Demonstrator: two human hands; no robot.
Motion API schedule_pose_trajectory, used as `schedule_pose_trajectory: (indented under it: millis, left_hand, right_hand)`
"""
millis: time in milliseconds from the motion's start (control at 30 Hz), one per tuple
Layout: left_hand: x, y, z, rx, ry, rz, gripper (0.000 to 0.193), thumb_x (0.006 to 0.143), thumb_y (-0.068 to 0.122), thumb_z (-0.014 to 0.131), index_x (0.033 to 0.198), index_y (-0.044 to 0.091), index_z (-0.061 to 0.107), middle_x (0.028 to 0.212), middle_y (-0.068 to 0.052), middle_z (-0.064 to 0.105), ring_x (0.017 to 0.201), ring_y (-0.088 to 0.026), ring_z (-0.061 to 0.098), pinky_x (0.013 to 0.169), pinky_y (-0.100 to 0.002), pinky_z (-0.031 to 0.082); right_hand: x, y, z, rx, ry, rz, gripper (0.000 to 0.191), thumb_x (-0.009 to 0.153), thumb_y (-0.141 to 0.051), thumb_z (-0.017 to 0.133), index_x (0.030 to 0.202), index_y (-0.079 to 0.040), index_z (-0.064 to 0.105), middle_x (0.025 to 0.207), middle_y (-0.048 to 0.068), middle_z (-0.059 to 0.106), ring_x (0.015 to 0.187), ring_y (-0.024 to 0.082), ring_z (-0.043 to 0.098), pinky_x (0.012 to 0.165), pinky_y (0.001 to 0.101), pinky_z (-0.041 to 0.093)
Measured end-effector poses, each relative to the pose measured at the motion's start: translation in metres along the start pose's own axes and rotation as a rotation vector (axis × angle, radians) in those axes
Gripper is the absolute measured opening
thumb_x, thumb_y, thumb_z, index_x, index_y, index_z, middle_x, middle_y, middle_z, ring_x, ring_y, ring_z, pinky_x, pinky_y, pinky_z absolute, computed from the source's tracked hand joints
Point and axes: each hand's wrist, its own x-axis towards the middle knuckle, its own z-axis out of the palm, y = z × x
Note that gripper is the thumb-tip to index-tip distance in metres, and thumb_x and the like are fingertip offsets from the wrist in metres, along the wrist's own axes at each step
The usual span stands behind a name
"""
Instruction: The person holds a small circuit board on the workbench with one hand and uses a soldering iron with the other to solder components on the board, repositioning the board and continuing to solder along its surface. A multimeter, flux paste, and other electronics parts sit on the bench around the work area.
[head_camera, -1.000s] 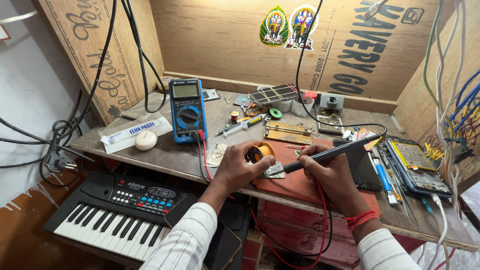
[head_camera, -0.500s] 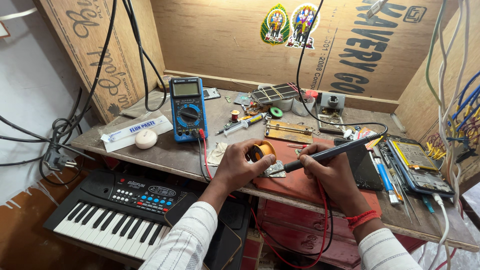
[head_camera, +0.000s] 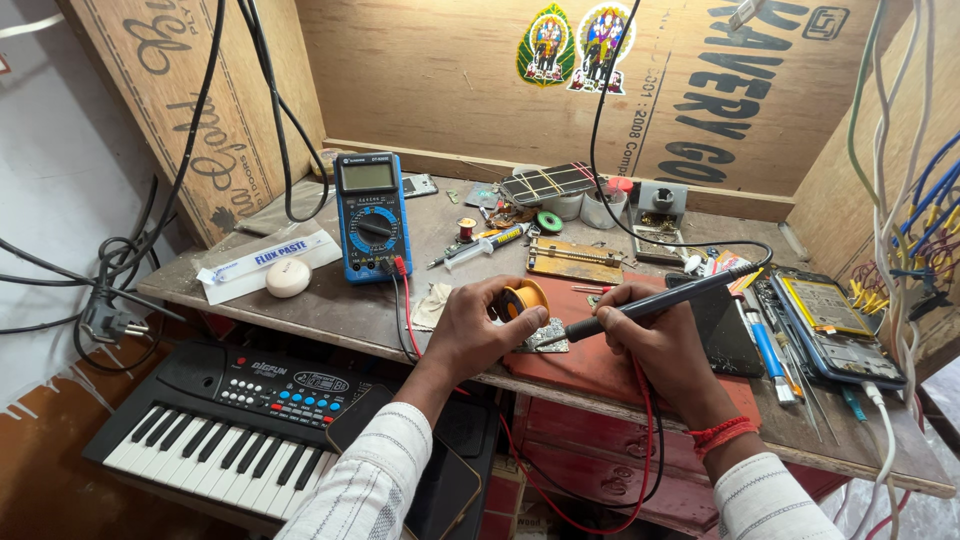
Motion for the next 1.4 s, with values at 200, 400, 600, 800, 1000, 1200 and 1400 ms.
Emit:
schedule_pose_trajectory:
  millis: [200, 400, 600, 800, 1000, 1200, 1400]
  left_hand:
    - [-0.001, -0.001, 0.0, -0.009, 0.001, 0.002, 0.056, 0.08, 0.048, 0.078, 0.112, 0.003, 0.075, 0.074, -0.005, 0.072, 0.066, -0.012, 0.067, 0.062, -0.03, 0.054]
    - [0.0, 0.0, 0.0, -0.009, -0.001, 0.004, 0.055, 0.08, 0.048, 0.079, 0.111, 0.003, 0.075, 0.074, -0.005, 0.072, 0.066, -0.012, 0.066, 0.061, -0.03, 0.053]
    - [-0.001, 0.001, -0.001, -0.015, 0.0, 0.004, 0.054, 0.08, 0.047, 0.078, 0.11, 0.003, 0.076, 0.074, -0.004, 0.072, 0.066, -0.012, 0.066, 0.061, -0.03, 0.053]
    - [0.0, 0.001, 0.0, -0.005, 0.005, -0.006, 0.054, 0.079, 0.047, 0.078, 0.11, 0.003, 0.076, 0.075, -0.005, 0.073, 0.066, -0.013, 0.067, 0.062, -0.03, 0.054]
    - [0.0, 0.001, -0.001, -0.007, -0.007, -0.01, 0.055, 0.079, 0.047, 0.078, 0.111, 0.003, 0.075, 0.076, -0.005, 0.073, 0.067, -0.013, 0.068, 0.062, -0.03, 0.055]
    - [0.0, 0.003, -0.001, -0.004, -0.002, -0.009, 0.053, 0.08, 0.046, 0.078, 0.112, 0.004, 0.075, 0.075, -0.005, 0.073, 0.067, -0.013, 0.068, 0.063, -0.03, 0.055]
    - [-0.003, 0.005, -0.002, -0.025, 0.034, 0.004, 0.051, 0.082, 0.045, 0.076, 0.112, 0.004, 0.075, 0.078, -0.005, 0.075, 0.071, -0.013, 0.071, 0.066, -0.029, 0.056]
  right_hand:
    - [0.0, 0.001, 0.0, 0.017, -0.009, -0.011, 0.012, 0.091, -0.011, 0.07, 0.093, 0.001, 0.07, 0.066, 0.001, 0.062, 0.056, 0.006, 0.056, 0.05, 0.0229, 0.044]
    - [0.0, 0.002, -0.001, 0.058, -0.003, -0.021, 0.012, 0.092, -0.01, 0.068, 0.093, 0.002, 0.07, 0.067, 0.0, 0.063, 0.057, 0.006, 0.056, 0.05, 0.0228, 0.044]
    - [0.0, 0.002, 0.0, 0.014, 0.004, 0.002, 0.012, 0.091, -0.01, 0.069, 0.094, 0.002, 0.071, 0.066, 0.002, 0.063, 0.056, 0.007, 0.057, 0.05, 0.0234, 0.045]
    - [0.0, 0.0, 0.0, 0.044, -0.015, -0.02, 0.012, 0.091, -0.01, 0.068, 0.093, 0.001, 0.07, 0.068, 0.001, 0.064, 0.058, 0.006, 0.057, 0.051, 0.0228, 0.046]
    - [0.0, 0.0, 0.001, 0.008, -0.012, -0.017, 0.011, 0.091, -0.009, 0.069, 0.092, 0.002, 0.071, 0.067, 0.001, 0.063, 0.057, 0.006, 0.057, 0.05, 0.023, 0.044]
    - [0.0, -0.001, 0.0, 0.057, -0.007, -0.031, 0.011, 0.092, -0.008, 0.068, 0.093, 0.002, 0.07, 0.068, 0.001, 0.063, 0.057, 0.007, 0.057, 0.05, 0.0232, 0.045]
    - [-0.002, -0.01, 0.002, 0.039, 0.073, -0.098, 0.012, 0.092, -0.008, 0.065, 0.1, 0.0, 0.068, 0.068, 0.001, 0.063, 0.057, 0.005, 0.056, 0.051, 0.0217, 0.044]
